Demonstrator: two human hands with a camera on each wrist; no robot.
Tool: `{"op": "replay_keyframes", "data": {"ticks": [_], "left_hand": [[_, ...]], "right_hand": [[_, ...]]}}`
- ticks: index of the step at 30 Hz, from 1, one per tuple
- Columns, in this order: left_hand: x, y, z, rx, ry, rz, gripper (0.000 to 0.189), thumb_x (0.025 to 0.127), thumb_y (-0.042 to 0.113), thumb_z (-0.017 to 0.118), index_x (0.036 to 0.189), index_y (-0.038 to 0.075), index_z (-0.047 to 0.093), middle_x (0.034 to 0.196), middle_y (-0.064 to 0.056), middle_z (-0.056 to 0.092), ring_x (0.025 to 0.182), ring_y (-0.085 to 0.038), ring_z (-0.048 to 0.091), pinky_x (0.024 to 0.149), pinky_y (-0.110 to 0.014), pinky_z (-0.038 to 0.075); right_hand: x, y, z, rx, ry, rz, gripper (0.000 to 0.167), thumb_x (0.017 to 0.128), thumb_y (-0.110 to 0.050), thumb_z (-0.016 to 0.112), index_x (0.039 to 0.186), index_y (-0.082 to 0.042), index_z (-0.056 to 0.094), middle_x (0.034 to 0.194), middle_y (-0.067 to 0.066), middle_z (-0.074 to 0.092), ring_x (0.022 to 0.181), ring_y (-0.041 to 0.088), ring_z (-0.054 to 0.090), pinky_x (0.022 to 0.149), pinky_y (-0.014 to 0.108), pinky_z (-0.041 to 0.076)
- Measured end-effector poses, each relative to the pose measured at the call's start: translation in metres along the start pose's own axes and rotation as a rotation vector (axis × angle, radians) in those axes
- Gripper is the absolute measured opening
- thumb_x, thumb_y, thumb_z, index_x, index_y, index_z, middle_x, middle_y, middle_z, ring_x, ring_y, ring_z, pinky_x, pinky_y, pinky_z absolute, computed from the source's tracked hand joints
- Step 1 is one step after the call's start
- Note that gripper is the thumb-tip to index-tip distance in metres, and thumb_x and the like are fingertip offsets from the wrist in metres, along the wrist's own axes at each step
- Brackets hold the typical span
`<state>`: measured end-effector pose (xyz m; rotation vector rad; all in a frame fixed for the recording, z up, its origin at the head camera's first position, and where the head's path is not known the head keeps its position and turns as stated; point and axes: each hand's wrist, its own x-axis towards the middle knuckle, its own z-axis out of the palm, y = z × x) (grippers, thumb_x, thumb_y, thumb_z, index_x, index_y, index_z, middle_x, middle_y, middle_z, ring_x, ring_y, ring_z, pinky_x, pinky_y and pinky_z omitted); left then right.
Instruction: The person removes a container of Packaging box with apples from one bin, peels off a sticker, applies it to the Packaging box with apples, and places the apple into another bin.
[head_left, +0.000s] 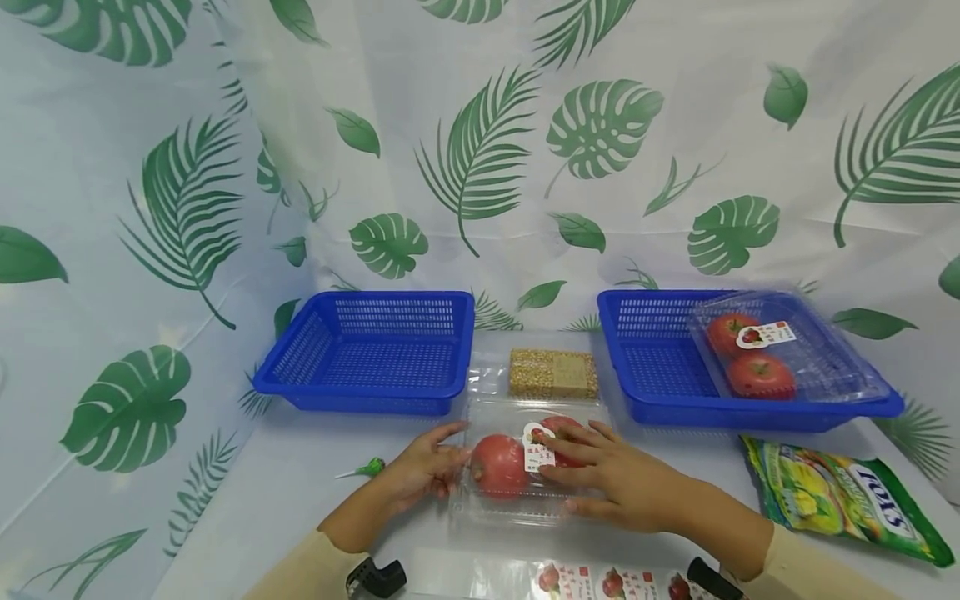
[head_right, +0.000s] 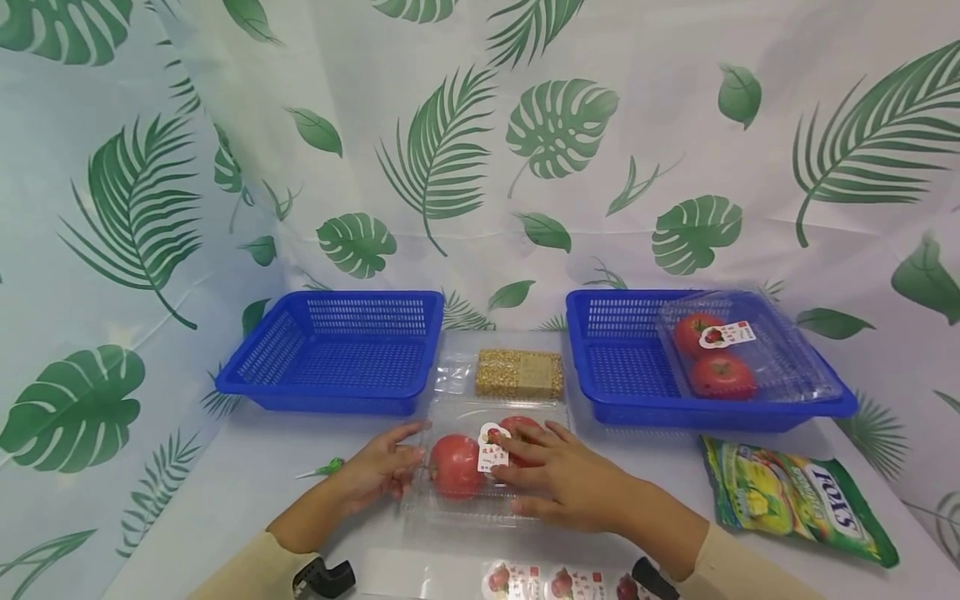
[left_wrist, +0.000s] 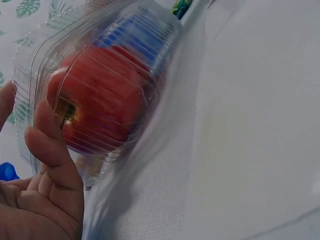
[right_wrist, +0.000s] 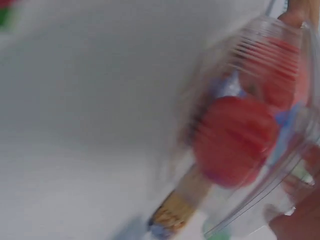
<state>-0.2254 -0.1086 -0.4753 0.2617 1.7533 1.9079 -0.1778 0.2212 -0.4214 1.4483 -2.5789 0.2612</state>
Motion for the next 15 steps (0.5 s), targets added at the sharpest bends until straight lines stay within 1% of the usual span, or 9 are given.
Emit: {"op": "replay_keyframes", "data": {"ticks": [2, 4, 5, 6, 8, 10, 11, 13, 15], "left_hand": [[0.001, 0.001, 0.001, -0.001, -0.003, 0.002, 0.08, 0.089, 0.026, 0.072, 0.151, 0.004, 0.027, 0.086, -0.005, 0.065, 0.053, -0.01, 0.056, 0.045, -0.019, 0.044], [0.002, 0.002, 0.001, 0.006, -0.009, 0.007, 0.079, 0.09, 0.027, 0.072, 0.151, 0.004, 0.027, 0.086, -0.005, 0.065, 0.053, -0.009, 0.056, 0.045, -0.019, 0.044], [0.002, 0.003, 0.001, 0.008, -0.012, 0.006, 0.079, 0.09, 0.027, 0.072, 0.151, 0.004, 0.027, 0.086, -0.004, 0.065, 0.053, -0.01, 0.056, 0.045, -0.019, 0.044], [0.002, 0.003, 0.001, 0.011, -0.013, 0.004, 0.079, 0.09, 0.027, 0.072, 0.151, 0.004, 0.027, 0.084, -0.004, 0.064, 0.054, -0.01, 0.056, 0.046, -0.019, 0.044], [0.002, 0.003, 0.001, 0.021, -0.013, -0.004, 0.079, 0.09, 0.028, 0.071, 0.151, 0.005, 0.027, 0.079, -0.003, 0.061, 0.054, -0.011, 0.056, 0.046, -0.02, 0.045], [0.001, 0.003, 0.001, 0.034, -0.006, -0.018, 0.078, 0.091, 0.028, 0.07, 0.151, 0.005, 0.026, 0.073, -0.002, 0.057, 0.054, -0.011, 0.055, 0.046, -0.021, 0.045], [0.0, 0.003, 0.002, 0.037, -0.002, -0.03, 0.077, 0.092, 0.029, 0.069, 0.151, 0.005, 0.026, 0.07, -0.001, 0.055, 0.053, -0.012, 0.055, 0.047, -0.021, 0.045], [-0.003, 0.002, 0.003, 0.049, 0.009, -0.049, 0.075, 0.094, 0.031, 0.066, 0.151, 0.003, 0.025, 0.068, -0.002, 0.052, 0.053, -0.011, 0.054, 0.047, -0.022, 0.046], [-0.007, 0.001, 0.006, 0.059, 0.018, -0.07, 0.074, 0.096, 0.035, 0.062, 0.15, 0.002, 0.025, 0.07, -0.002, 0.052, 0.053, -0.011, 0.054, 0.048, -0.023, 0.048]], "right_hand": [[-0.009, 0.002, 0.0, -0.005, 0.032, 0.023, 0.043, 0.099, -0.039, 0.054, 0.139, -0.022, 0.056, 0.151, 0.008, 0.039, 0.138, 0.039, 0.031, 0.116, 0.049, 0.006], [-0.018, 0.004, 0.0, -0.005, 0.057, 0.052, 0.042, 0.1, -0.035, 0.054, 0.14, -0.02, 0.055, 0.15, 0.008, 0.041, 0.137, 0.04, 0.031, 0.117, 0.037, -0.004], [-0.021, 0.005, 0.001, -0.008, 0.069, 0.064, 0.042, 0.1, -0.033, 0.055, 0.14, -0.02, 0.055, 0.15, 0.008, 0.041, 0.137, 0.041, 0.031, 0.116, 0.033, -0.008], [-0.025, 0.006, 0.001, -0.012, 0.077, 0.074, 0.043, 0.1, -0.032, 0.056, 0.141, -0.02, 0.054, 0.15, 0.008, 0.041, 0.138, 0.041, 0.03, 0.115, 0.03, -0.01], [-0.03, 0.008, 0.001, 0.0, 0.091, 0.092, 0.044, 0.099, -0.029, 0.057, 0.142, -0.02, 0.053, 0.151, 0.007, 0.04, 0.139, 0.04, 0.028, 0.114, 0.029, -0.012], [-0.033, 0.009, 0.002, 0.037, 0.093, 0.128, 0.044, 0.098, -0.028, 0.058, 0.141, -0.021, 0.053, 0.152, 0.007, 0.038, 0.14, 0.04, 0.026, 0.114, 0.028, -0.012], [-0.034, 0.01, 0.002, 0.07, 0.085, 0.159, 0.043, 0.099, -0.028, 0.058, 0.141, -0.021, 0.053, 0.153, 0.007, 0.037, 0.141, 0.039, 0.024, 0.115, 0.028, -0.01], [-0.033, 0.012, 0.001, 0.146, 0.077, 0.24, 0.043, 0.1, -0.028, 0.055, 0.142, -0.018, 0.053, 0.155, 0.007, 0.033, 0.142, 0.038, 0.021, 0.118, 0.039, -0.001], [-0.031, 0.015, -0.001, 0.227, 0.069, 0.349, 0.044, 0.102, -0.031, 0.051, 0.143, -0.014, 0.051, 0.156, 0.01, 0.03, 0.143, 0.039, 0.018, 0.116, 0.052, 0.009]]}}
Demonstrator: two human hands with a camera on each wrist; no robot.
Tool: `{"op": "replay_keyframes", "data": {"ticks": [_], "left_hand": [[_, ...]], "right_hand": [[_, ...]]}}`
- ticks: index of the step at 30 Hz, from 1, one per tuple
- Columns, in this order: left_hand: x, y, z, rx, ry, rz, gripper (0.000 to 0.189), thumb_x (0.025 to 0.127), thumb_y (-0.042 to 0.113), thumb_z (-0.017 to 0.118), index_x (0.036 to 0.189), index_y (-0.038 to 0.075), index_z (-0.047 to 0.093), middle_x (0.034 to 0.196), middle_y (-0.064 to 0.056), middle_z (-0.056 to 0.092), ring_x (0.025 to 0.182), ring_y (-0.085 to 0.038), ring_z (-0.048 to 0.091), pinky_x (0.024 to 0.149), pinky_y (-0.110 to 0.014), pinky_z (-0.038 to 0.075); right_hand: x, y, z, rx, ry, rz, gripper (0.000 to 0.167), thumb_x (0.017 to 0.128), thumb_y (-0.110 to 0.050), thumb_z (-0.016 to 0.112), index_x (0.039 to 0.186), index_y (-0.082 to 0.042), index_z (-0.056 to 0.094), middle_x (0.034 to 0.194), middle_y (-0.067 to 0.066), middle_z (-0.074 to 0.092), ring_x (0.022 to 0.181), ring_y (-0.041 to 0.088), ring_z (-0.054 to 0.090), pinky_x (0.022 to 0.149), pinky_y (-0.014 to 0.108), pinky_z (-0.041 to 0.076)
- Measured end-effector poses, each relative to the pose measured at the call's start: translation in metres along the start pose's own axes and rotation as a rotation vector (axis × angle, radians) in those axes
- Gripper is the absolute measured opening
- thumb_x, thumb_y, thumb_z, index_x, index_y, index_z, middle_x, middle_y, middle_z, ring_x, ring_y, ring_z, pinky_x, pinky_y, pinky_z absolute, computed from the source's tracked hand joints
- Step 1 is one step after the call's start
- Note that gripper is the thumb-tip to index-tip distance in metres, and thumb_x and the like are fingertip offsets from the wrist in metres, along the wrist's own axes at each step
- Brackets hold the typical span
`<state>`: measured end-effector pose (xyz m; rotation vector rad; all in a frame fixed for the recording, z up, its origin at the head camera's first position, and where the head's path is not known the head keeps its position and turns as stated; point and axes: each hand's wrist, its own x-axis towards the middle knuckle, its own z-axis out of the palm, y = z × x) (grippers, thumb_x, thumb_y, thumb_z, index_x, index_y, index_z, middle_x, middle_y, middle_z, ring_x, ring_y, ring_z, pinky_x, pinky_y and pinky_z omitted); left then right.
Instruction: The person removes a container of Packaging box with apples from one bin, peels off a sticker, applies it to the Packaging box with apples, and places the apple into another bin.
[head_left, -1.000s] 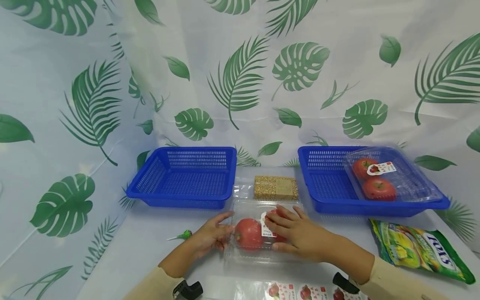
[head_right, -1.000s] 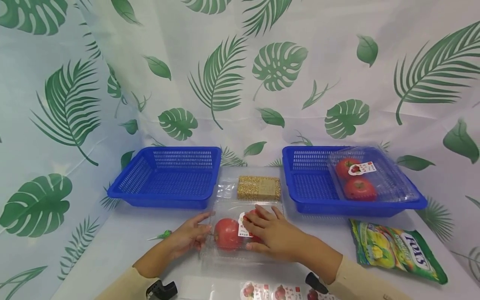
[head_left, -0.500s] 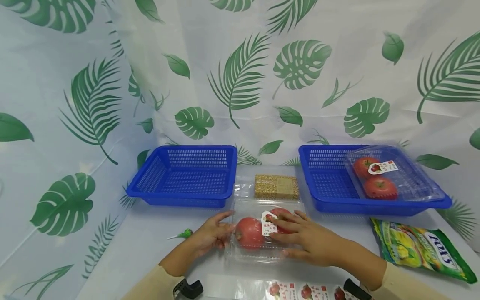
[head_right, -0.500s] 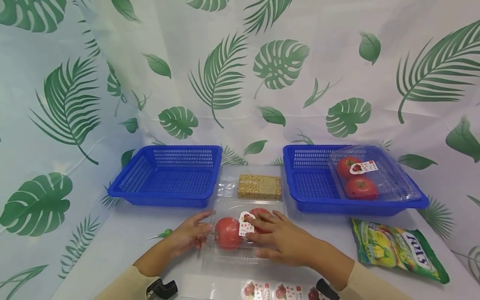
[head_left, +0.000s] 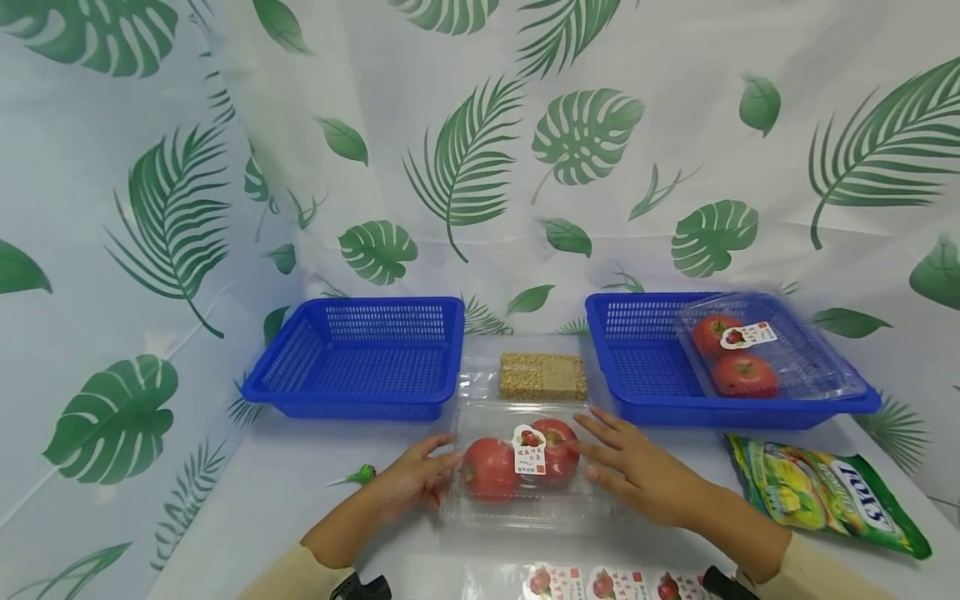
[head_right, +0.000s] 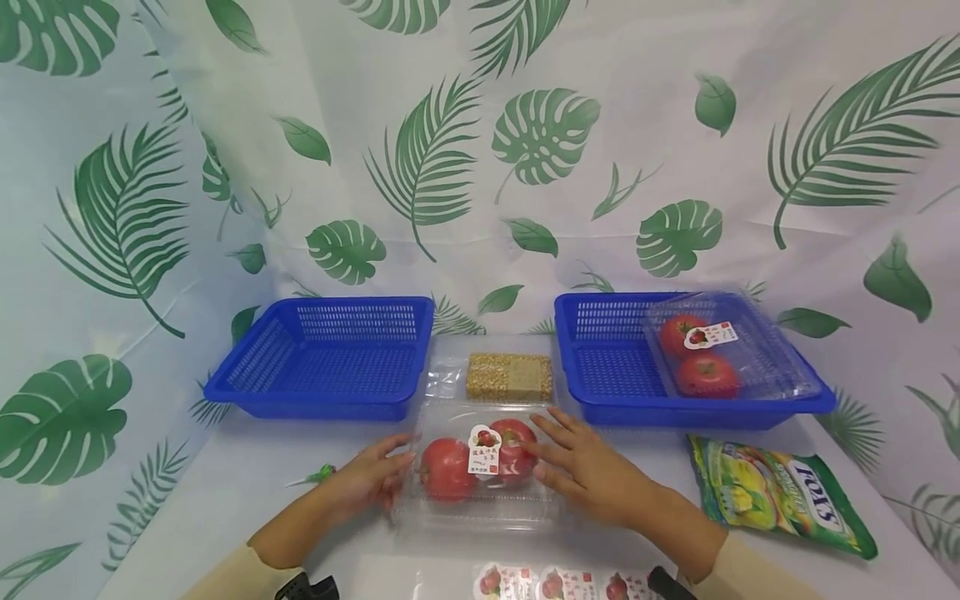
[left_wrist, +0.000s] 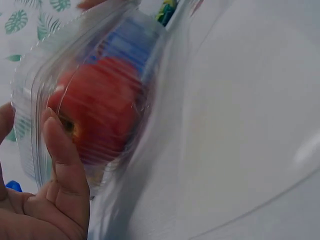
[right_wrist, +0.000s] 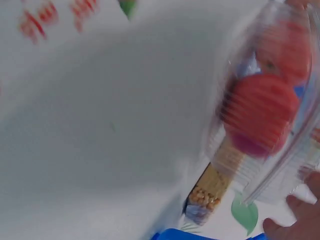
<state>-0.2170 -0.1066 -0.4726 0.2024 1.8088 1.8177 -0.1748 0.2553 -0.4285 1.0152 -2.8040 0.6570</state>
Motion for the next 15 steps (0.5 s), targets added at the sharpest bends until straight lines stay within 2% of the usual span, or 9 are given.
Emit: {"op": "replay_keyframes", "data": {"ticks": [3, 6, 10, 12, 15], "left_hand": [[-0.009, -0.003, 0.004, 0.0, 0.017, -0.021, 0.072, 0.097, 0.04, 0.059, 0.148, 0.001, 0.027, 0.073, -0.004, 0.055, 0.054, -0.01, 0.054, 0.049, -0.024, 0.051], [-0.019, -0.004, 0.01, -0.005, 0.021, -0.032, 0.069, 0.097, 0.04, 0.059, 0.146, 0.002, 0.03, 0.075, -0.005, 0.055, 0.057, -0.011, 0.056, 0.051, -0.026, 0.053], [-0.032, -0.005, 0.019, -0.043, 0.019, -0.044, 0.064, 0.097, 0.034, 0.06, 0.144, 0.002, 0.031, 0.074, -0.007, 0.054, 0.059, -0.014, 0.061, 0.054, -0.028, 0.056], [-0.038, -0.008, 0.026, -0.097, 0.008, -0.048, 0.065, 0.096, 0.032, 0.061, 0.144, 0.002, 0.028, 0.076, -0.008, 0.055, 0.06, -0.016, 0.064, 0.056, -0.028, 0.057], [-0.044, -0.012, 0.035, -0.179, -0.011, -0.058, 0.069, 0.095, 0.032, 0.064, 0.142, 0.0, 0.023, 0.078, -0.01, 0.057, 0.065, -0.018, 0.067, 0.061, -0.03, 0.058]], "right_hand": [[0.01, 0.002, -0.003, 0.082, 0.009, 0.12, 0.047, 0.104, -0.032, 0.046, 0.144, -0.007, 0.048, 0.155, 0.015, 0.03, 0.141, 0.043, 0.02, 0.104, 0.069, 0.023], [0.021, 0.005, -0.005, 0.094, 0.033, 0.152, 0.048, 0.104, -0.033, 0.047, 0.143, -0.005, 0.047, 0.151, 0.021, 0.034, 0.138, 0.046, 0.026, 0.102, 0.07, 0.026], [0.041, 0.009, -0.006, 0.014, 0.034, 0.155, 0.054, 0.1, -0.038, 0.053, 0.145, -0.008, 0.046, 0.149, 0.019, 0.038, 0.137, 0.043, 0.032, 0.103, 0.065, 0.031], [0.052, 0.01, -0.005, -0.016, -0.001, 0.171, 0.057, 0.098, -0.042, 0.055, 0.145, -0.011, 0.046, 0.149, 0.017, 0.039, 0.136, 0.041, 0.034, 0.103, 0.063, 0.033], [0.066, 0.012, -0.006, -0.008, -0.068, 0.186, 0.059, 0.097, -0.044, 0.056, 0.143, -0.009, 0.047, 0.144, 0.018, 0.045, 0.134, 0.04, 0.038, 0.104, 0.061, 0.034]]}}
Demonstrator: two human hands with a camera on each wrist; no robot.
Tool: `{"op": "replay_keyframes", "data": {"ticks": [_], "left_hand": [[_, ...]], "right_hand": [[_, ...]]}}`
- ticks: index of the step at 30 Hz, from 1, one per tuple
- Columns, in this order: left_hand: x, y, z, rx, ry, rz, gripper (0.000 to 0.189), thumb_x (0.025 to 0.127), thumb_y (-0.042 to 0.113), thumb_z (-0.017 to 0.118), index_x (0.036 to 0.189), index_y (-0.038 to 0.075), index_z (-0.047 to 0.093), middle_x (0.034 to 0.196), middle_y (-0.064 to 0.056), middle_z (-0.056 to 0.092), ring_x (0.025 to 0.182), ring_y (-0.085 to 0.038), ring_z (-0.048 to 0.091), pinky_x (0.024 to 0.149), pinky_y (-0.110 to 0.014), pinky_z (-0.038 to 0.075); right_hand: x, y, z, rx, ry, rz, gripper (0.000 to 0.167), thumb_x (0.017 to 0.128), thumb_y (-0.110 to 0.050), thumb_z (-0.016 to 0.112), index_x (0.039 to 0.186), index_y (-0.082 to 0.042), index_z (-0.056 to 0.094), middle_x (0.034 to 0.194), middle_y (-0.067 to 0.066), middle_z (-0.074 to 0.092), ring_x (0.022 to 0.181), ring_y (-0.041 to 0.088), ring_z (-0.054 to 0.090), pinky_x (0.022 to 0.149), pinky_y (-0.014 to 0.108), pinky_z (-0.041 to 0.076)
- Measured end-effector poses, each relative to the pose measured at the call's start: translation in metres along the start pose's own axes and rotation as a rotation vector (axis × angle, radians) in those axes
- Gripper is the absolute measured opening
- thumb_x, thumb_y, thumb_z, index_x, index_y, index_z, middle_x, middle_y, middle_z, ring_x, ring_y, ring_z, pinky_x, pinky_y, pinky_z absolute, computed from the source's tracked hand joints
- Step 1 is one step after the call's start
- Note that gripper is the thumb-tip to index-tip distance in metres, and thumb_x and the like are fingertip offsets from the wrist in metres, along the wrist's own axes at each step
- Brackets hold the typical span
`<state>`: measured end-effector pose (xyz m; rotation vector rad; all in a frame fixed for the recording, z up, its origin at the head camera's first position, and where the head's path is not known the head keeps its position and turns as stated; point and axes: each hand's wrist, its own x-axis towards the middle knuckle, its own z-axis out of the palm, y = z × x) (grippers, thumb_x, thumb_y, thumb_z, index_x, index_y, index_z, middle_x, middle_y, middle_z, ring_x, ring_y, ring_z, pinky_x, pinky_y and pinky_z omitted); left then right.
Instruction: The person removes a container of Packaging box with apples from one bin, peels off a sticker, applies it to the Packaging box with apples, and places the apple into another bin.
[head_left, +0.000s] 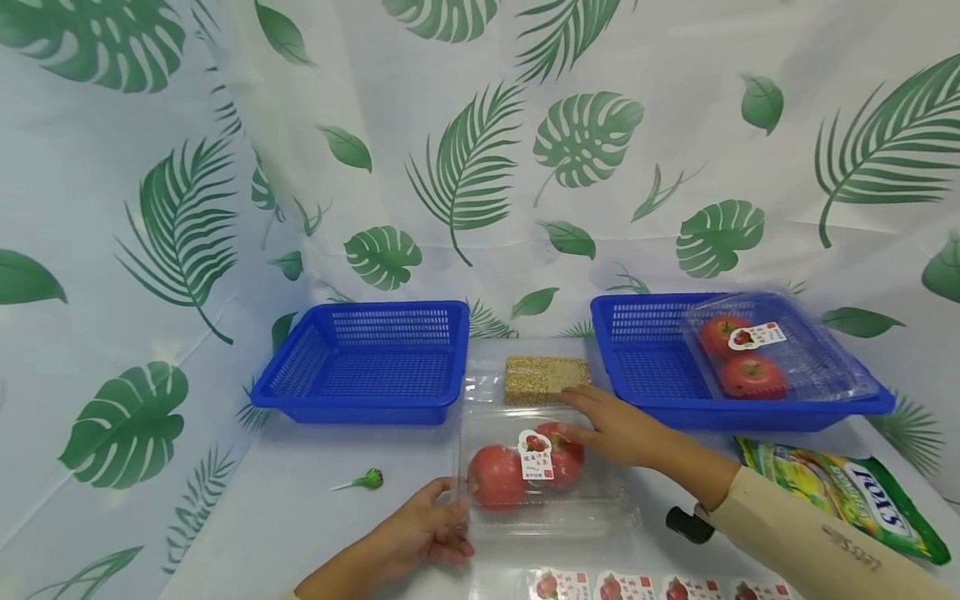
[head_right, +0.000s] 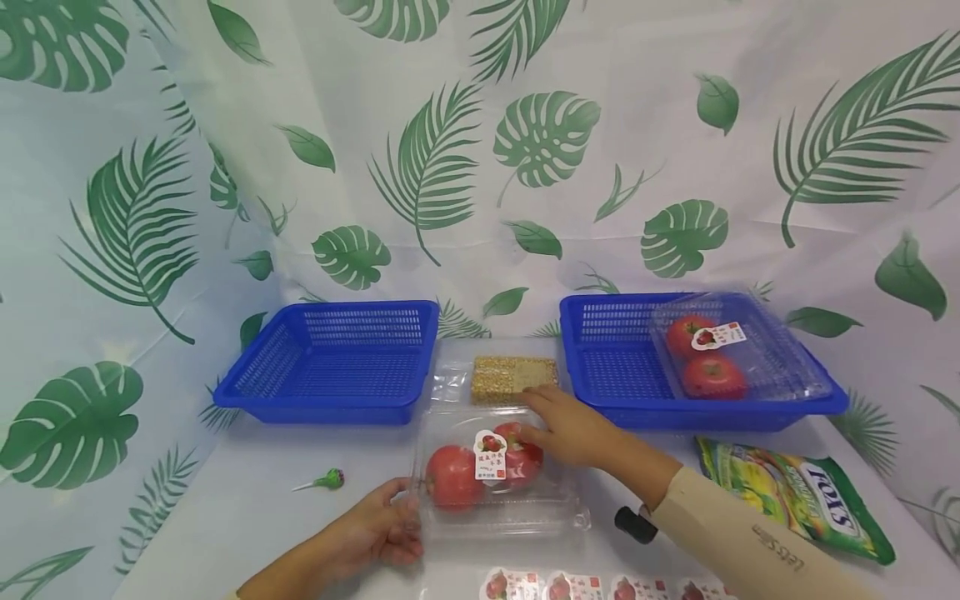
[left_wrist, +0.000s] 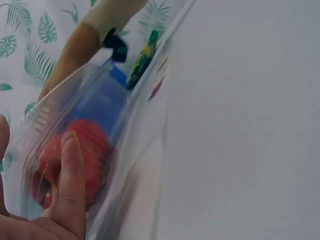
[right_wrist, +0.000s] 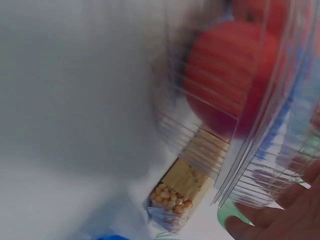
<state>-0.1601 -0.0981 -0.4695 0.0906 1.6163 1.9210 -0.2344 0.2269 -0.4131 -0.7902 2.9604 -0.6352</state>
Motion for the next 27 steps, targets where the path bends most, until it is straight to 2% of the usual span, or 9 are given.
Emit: {"op": "replay_keyframes", "data": {"ticks": [3, 5, 9, 13, 18, 22, 25, 27], "left_hand": [[-0.001, -0.004, 0.007, -0.051, -0.001, 0.006, 0.071, 0.093, 0.031, 0.068, 0.135, -0.002, 0.02, 0.083, -0.012, 0.059, 0.072, -0.022, 0.07, 0.066, -0.032, 0.059], [0.0, -0.004, 0.009, -0.065, 0.022, 0.016, 0.069, 0.091, 0.03, 0.07, 0.129, -0.002, 0.022, 0.084, -0.013, 0.061, 0.073, -0.023, 0.07, 0.066, -0.033, 0.059], [0.001, -0.002, 0.009, -0.062, 0.055, 0.041, 0.047, 0.092, 0.026, 0.069, 0.113, 0.001, 0.035, 0.083, -0.013, 0.063, 0.075, -0.026, 0.07, 0.067, -0.034, 0.059], [0.002, 0.0, 0.005, -0.042, 0.067, 0.057, 0.029, 0.093, 0.023, 0.068, 0.098, 0.006, 0.045, 0.08, -0.011, 0.063, 0.075, -0.026, 0.07, 0.067, -0.034, 0.059], [0.005, 0.009, -0.002, -0.042, 0.073, 0.072, 0.028, 0.093, 0.022, 0.068, 0.097, 0.006, 0.045, 0.078, -0.01, 0.063, 0.073, -0.024, 0.07, 0.066, -0.031, 0.058], [0.01, 0.019, -0.007, -0.02, 0.089, 0.096, 0.029, 0.094, 0.025, 0.067, 0.098, 0.006, 0.045, 0.078, -0.01, 0.062, 0.071, -0.022, 0.07, 0.066, -0.03, 0.058], [0.013, 0.027, -0.009, 0.002, 0.092, 0.103, 0.03, 0.094, 0.027, 0.066, 0.098, 0.005, 0.046, 0.077, -0.01, 0.062, 0.07, -0.021, 0.069, 0.066, -0.03, 0.058], [0.015, 0.031, -0.008, 0.019, 0.092, 0.102, 0.032, 0.094, 0.029, 0.066, 0.1, 0.005, 0.046, 0.076, -0.01, 0.063, 0.069, -0.021, 0.069, 0.065, -0.03, 0.058]], "right_hand": [[0.012, 0.002, -0.001, 0.027, -0.064, 0.009, 0.059, 0.098, -0.046, 0.055, 0.141, -0.007, 0.049, 0.138, 0.016, 0.051, 0.13, 0.039, 0.042, 0.104, 0.059, 0.035], [0.018, 0.004, -0.001, 0.051, -0.098, 0.016, 0.059, 0.098, -0.046, 0.053, 0.141, -0.005, 0.05, 0.135, 0.014, 0.055, 0.129, 0.037, 0.045, 0.104, 0.057, 0.036], [0.024, 0.009, 0.0, 0.063, -0.138, 0.019, 0.058, 0.1, -0.045, 0.051, 0.141, -0.005, 0.05, 0.132, 0.013, 0.058, 0.126, 0.036, 0.048, 0.103, 0.055, 0.038], [0.021, 0.01, -0.003, 0.073, -0.148, -0.003, 0.055, 0.099, -0.042, 0.054, 0.138, -0.003, 0.053, 0.128, 0.014, 0.061, 0.122, 0.036, 0.053, 0.101, 0.055, 0.04], [0.009, 0.007, -0.012, 0.09, -0.183, 0.016, 0.05, 0.099, -0.042, 0.053, 0.131, -0.004, 0.059, 0.121, 0.01, 0.064, 0.115, 0.033, 0.057, 0.097, 0.054, 0.044], [-0.001, 0.007, -0.021, 0.168, -0.236, 0.074, 0.044, 0.1, -0.038, 0.052, 0.129, -0.006, 0.06, 0.108, 0.006, 0.066, 0.094, 0.024, 0.063, 0.078, 0.046, 0.054], [-0.008, 0.007, -0.026, 0.238, -0.282, 0.136, 0.044, 0.099, -0.037, 0.055, 0.129, -0.006, 0.059, 0.102, 0.003, 0.065, 0.081, 0.019, 0.062, 0.063, 0.036, 0.053], [-0.012, 0.008, -0.028, 0.283, -0.303, 0.184, 0.045, 0.097, -0.038, 0.058, 0.13, -0.007, 0.059, 0.102, 0.003, 0.064, 0.079, 0.019, 0.061, 0.059, 0.034, 0.053]]}}
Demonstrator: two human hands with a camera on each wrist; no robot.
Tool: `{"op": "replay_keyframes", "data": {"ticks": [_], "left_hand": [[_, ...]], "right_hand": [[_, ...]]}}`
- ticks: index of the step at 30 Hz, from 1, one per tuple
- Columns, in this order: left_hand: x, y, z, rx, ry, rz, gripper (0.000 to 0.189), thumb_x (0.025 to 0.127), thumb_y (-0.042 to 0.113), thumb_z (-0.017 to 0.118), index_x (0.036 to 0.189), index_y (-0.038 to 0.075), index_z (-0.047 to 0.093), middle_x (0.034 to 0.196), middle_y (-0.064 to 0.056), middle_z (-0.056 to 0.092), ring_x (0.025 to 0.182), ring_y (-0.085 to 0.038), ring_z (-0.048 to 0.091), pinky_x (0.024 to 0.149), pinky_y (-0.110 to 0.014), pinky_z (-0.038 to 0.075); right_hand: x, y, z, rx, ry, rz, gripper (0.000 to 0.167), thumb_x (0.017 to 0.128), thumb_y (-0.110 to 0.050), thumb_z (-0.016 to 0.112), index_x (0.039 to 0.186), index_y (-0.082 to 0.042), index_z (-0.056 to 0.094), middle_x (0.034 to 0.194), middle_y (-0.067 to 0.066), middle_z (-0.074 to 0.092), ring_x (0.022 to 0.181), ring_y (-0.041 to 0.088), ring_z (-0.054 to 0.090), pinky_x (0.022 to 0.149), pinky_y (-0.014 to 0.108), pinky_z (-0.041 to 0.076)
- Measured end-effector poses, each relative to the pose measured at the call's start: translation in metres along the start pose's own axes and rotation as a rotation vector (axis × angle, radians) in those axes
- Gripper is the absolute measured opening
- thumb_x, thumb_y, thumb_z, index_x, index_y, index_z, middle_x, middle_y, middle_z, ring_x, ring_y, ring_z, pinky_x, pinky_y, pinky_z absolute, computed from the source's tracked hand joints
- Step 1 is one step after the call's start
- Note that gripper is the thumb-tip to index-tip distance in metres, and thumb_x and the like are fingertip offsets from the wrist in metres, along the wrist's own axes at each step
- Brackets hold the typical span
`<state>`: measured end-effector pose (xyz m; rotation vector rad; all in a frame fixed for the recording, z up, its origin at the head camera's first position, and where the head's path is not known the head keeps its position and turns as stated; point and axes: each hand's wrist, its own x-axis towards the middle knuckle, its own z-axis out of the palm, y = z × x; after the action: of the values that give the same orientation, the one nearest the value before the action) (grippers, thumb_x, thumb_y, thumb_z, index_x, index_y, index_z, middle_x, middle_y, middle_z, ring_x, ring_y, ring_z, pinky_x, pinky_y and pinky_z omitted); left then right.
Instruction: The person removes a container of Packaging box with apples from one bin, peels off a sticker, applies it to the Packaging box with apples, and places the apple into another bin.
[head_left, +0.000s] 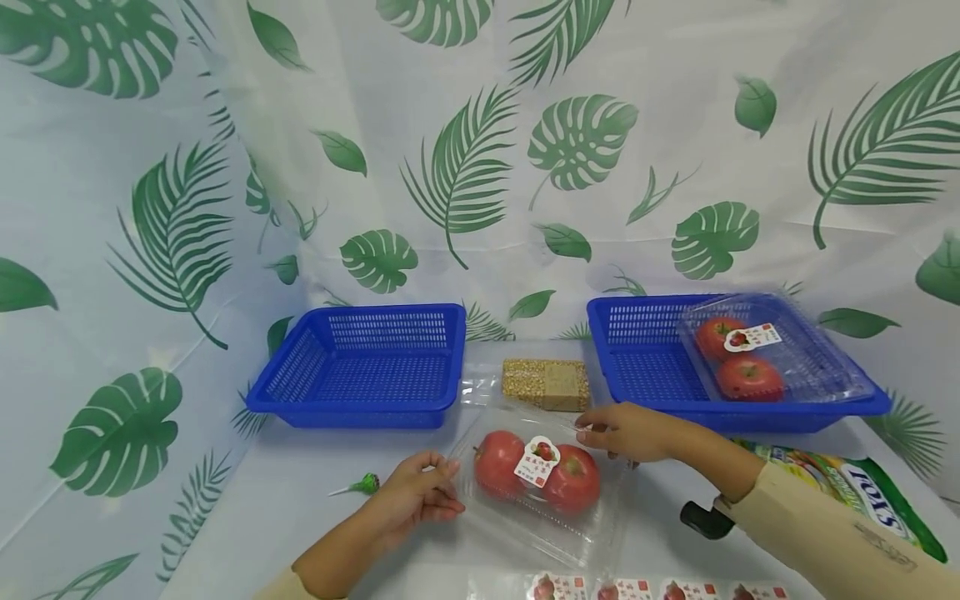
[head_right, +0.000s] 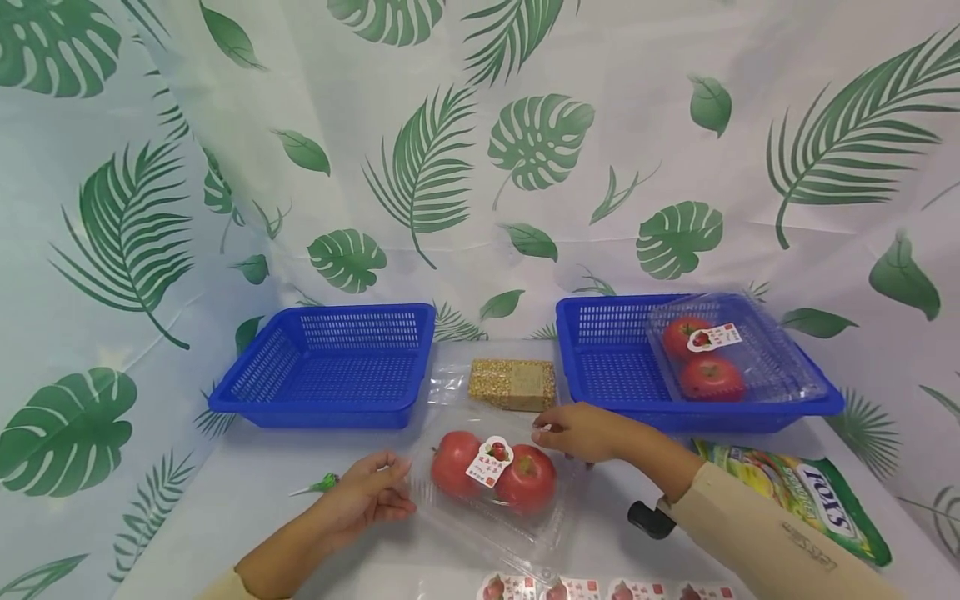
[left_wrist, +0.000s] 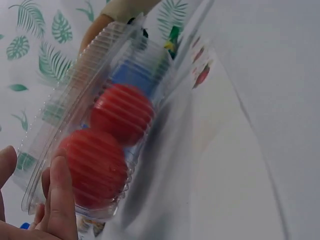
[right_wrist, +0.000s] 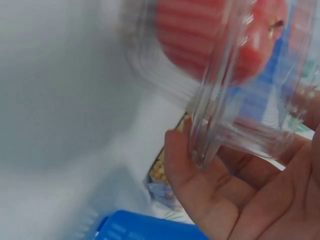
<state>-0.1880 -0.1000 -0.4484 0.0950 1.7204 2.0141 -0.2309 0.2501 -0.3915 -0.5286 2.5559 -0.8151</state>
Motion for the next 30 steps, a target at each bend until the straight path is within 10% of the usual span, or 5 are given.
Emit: {"op": "replay_keyframes", "data": {"ticks": [30], "left_hand": [[0.058, 0.051, 0.025, 0.069, 0.006, 0.121, 0.045, 0.093, 0.033, 0.066, 0.112, -0.005, 0.051, 0.069, -0.004, 0.058, 0.061, -0.015, 0.062, 0.064, -0.033, 0.058]], "right_hand": [[-0.057, 0.016, -0.029, 0.498, -0.063, 0.033, 0.045, 0.102, -0.035, 0.051, 0.12, 0.006, 0.053, 0.084, 0.014, 0.055, 0.075, 0.026, 0.056, 0.055, 0.038, 0.054]]}}
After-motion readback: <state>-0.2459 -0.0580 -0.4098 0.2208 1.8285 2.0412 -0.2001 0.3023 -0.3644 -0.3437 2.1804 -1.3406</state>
